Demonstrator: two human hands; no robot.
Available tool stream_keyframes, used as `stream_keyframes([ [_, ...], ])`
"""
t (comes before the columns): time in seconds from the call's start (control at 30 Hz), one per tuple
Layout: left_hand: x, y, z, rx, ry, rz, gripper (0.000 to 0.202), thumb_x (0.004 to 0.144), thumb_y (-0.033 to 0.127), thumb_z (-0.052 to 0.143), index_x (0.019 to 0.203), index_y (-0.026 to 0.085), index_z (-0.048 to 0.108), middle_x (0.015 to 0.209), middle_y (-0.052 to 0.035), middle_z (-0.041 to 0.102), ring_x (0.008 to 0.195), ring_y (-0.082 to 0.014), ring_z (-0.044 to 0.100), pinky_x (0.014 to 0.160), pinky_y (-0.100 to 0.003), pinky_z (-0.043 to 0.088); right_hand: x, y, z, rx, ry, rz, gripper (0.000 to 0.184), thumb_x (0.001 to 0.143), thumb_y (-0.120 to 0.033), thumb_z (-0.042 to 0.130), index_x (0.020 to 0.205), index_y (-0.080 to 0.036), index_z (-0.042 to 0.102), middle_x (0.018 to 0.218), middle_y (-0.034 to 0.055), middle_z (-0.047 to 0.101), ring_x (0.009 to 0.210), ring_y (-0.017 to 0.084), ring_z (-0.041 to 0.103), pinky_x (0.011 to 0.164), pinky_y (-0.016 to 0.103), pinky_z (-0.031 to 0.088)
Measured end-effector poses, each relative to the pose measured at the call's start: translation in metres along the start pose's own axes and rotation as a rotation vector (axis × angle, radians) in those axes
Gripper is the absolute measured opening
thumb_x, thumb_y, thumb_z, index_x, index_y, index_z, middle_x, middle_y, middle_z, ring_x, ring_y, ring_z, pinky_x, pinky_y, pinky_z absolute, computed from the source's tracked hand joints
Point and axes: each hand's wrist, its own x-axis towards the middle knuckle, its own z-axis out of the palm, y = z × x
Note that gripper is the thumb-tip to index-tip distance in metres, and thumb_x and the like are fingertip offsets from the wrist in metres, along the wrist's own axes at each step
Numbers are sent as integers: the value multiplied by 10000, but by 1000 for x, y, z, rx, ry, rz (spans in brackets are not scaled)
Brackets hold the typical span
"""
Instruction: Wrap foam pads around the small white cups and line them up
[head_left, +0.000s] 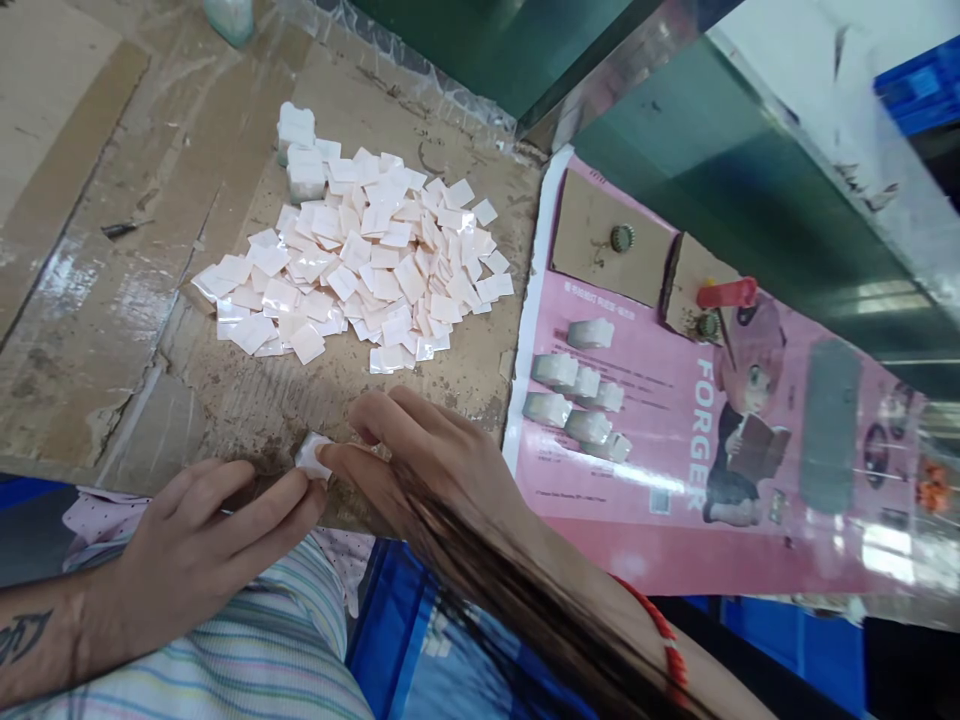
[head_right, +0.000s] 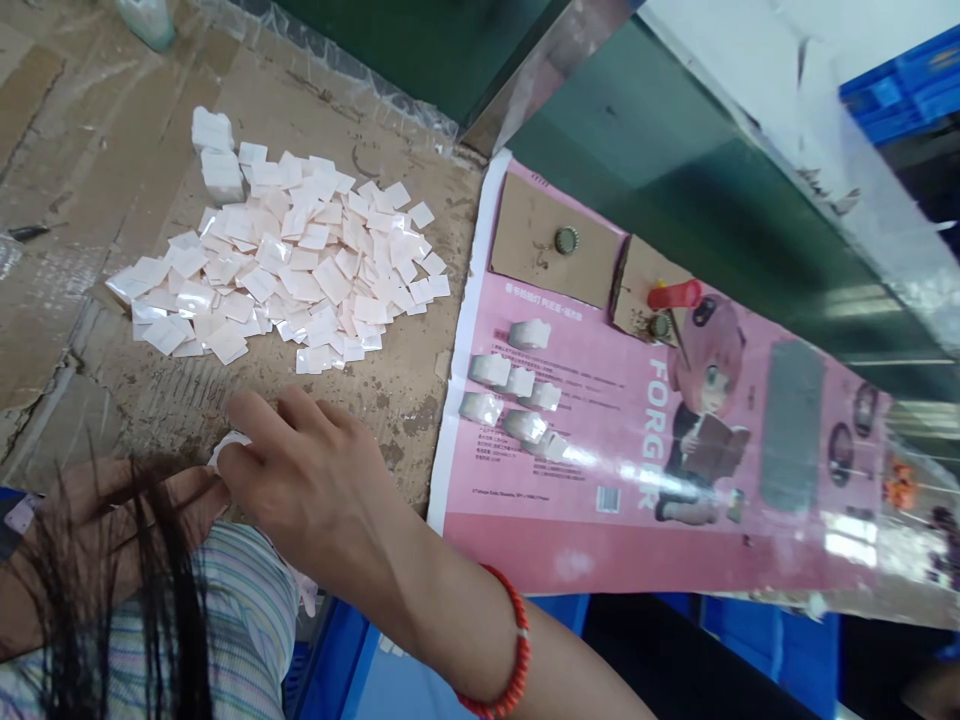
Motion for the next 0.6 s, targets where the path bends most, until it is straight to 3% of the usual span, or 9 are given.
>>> stream_keyframes([
  [0.2, 0, -2, -1, -39, 16, -4, 417, 987, 107, 330, 1311, 268, 536, 1154, 79, 708, 884, -218, 597, 843, -414, 420, 0, 0, 0, -7, 39, -10, 323, 956, -106, 466, 697, -200, 635, 741, 28, 547, 674, 173, 425, 575, 279, 326],
  [0.43, -8, -2, 5, -54, -43, -24, 459, 981, 95, 357, 1363, 309, 496, 1306, 97, 631, 986, -230, 593, 920, -442, 410, 1, -1, 0, -25, 15, -17, 293, 930, -99, 519, 666, -203, 594, 734, 27, 553, 676, 182, 397, 607, 303, 284],
  [0.6, 0, -2, -1, -72, -26, -29, 415, 992, 100, 360, 1320, 293, 526, 1190, 90, 687, 909, -210, 572, 830, -401, 427, 0, -2, 1, -23, -10, -8, 198, 918, -120, 556, 769, -196, 662, 773, 26, 557, 714, 186, 393, 640, 303, 281],
])
